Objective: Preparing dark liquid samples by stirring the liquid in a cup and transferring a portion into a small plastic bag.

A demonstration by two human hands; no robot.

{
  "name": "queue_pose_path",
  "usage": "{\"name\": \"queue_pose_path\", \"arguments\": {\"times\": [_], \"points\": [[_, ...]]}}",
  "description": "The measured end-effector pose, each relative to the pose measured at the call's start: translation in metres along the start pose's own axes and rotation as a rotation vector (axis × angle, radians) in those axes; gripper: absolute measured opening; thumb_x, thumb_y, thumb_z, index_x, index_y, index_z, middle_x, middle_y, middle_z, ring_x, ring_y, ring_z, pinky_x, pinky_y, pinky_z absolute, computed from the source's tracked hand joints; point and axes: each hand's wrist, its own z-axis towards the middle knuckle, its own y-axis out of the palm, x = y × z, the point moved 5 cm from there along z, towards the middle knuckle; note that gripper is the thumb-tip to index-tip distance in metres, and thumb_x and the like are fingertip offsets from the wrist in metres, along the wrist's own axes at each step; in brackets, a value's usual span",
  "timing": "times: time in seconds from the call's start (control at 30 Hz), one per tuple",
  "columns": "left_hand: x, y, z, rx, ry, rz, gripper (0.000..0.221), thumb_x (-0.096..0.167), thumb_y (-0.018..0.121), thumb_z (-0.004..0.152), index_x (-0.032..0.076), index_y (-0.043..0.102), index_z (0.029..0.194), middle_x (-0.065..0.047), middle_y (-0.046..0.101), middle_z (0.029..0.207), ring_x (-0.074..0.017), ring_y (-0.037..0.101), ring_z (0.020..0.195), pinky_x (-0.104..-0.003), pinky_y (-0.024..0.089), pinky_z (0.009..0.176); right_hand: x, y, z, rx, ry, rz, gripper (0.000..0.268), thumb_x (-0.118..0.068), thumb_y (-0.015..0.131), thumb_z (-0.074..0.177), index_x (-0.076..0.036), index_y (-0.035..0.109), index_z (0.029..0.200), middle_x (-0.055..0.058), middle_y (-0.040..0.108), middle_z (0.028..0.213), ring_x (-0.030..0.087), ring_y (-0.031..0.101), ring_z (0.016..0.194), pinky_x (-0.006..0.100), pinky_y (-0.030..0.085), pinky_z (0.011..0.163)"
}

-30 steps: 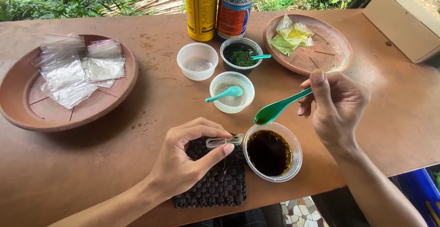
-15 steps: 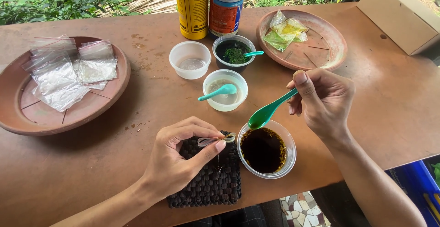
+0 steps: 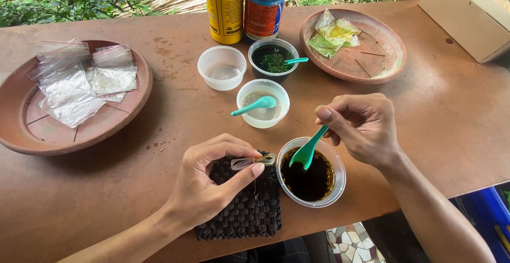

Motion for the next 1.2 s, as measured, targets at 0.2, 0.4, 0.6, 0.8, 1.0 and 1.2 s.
{"name": "queue_pose_path", "arguments": {"times": [0.2, 0.4, 0.6, 0.8, 1.0, 1.2], "points": [[0.005, -0.001, 0.001, -0.038, 0.004, 0.026, 0.021, 0.019, 0.081, 0.083, 0.007, 0.075, 0.099, -0.004, 0.080, 0.095, -0.0117, 0.077, 0.085, -0.022, 0.063, 0.078, -0.004, 0.006, 0.002, -0.131, -0.038, -0.168, 0.022, -0.018, 0.073, 0.093, -0.006, 0.074, 0.075, 0.001, 0.067, 0.060, 0.006, 0.048, 0.048, 0.020, 0.035, 0.044], [0.008, -0.003, 0.001, -0.052, -0.007, 0.046, 0.026, 0.024, 0.082, 0.081, 0.010, 0.073, 0.100, 0.000, 0.081, 0.096, -0.0091, 0.076, 0.084, -0.022, 0.061, 0.081, -0.016, 0.008, 0.002, -0.188, -0.025, -0.289, 0.020, -0.019, 0.079, 0.088, -0.008, 0.075, 0.071, -0.003, 0.062, 0.055, 0.005, 0.037, 0.045, 0.022, 0.031, 0.043], [0.007, -0.004, -0.001, -0.065, -0.020, 0.002, 0.031, 0.027, 0.083, 0.079, 0.009, 0.072, 0.103, -0.001, 0.080, 0.097, -0.0101, 0.076, 0.087, -0.024, 0.061, 0.084, -0.035, 0.001, -0.009, -0.093, -0.196, -0.617, 0.025, -0.029, 0.081, 0.086, -0.006, 0.078, 0.095, 0.005, 0.073, 0.081, 0.008, 0.051, 0.050, 0.022, 0.046, 0.053], [0.008, -0.004, -0.003, -0.079, 0.004, -0.035, 0.033, 0.025, 0.083, 0.078, 0.008, 0.071, 0.105, -0.003, 0.079, 0.100, -0.0122, 0.076, 0.091, -0.024, 0.062, 0.086, -0.079, 0.020, -0.039, -0.033, -0.347, -0.701, 0.021, -0.022, 0.080, 0.088, -0.007, 0.075, 0.102, 0.006, 0.075, 0.088, 0.007, 0.059, 0.057, 0.021, 0.053, 0.058], [0.009, -0.004, -0.003, -0.096, 0.078, -0.058, 0.035, 0.022, 0.081, 0.081, 0.005, 0.069, 0.109, -0.005, 0.077, 0.105, -0.0133, 0.074, 0.095, -0.025, 0.061, 0.088, -0.113, 0.061, -0.053, -0.081, -0.482, -0.683, 0.018, -0.017, 0.081, 0.088, -0.006, 0.073, 0.099, 0.005, 0.075, 0.091, 0.016, 0.072, 0.074, 0.029, 0.060, 0.069], [0.006, -0.005, -0.003, -0.110, 0.111, -0.072, 0.035, 0.021, 0.078, 0.083, 0.005, 0.068, 0.112, -0.006, 0.075, 0.109, -0.0154, 0.073, 0.100, -0.028, 0.060, 0.092, -0.108, 0.072, -0.056, -0.067, -0.449, -0.709, 0.014, -0.013, 0.077, 0.091, -0.006, 0.071, 0.101, 0.003, 0.077, 0.096, 0.014, 0.074, 0.082, 0.029, 0.060, 0.071]]}}
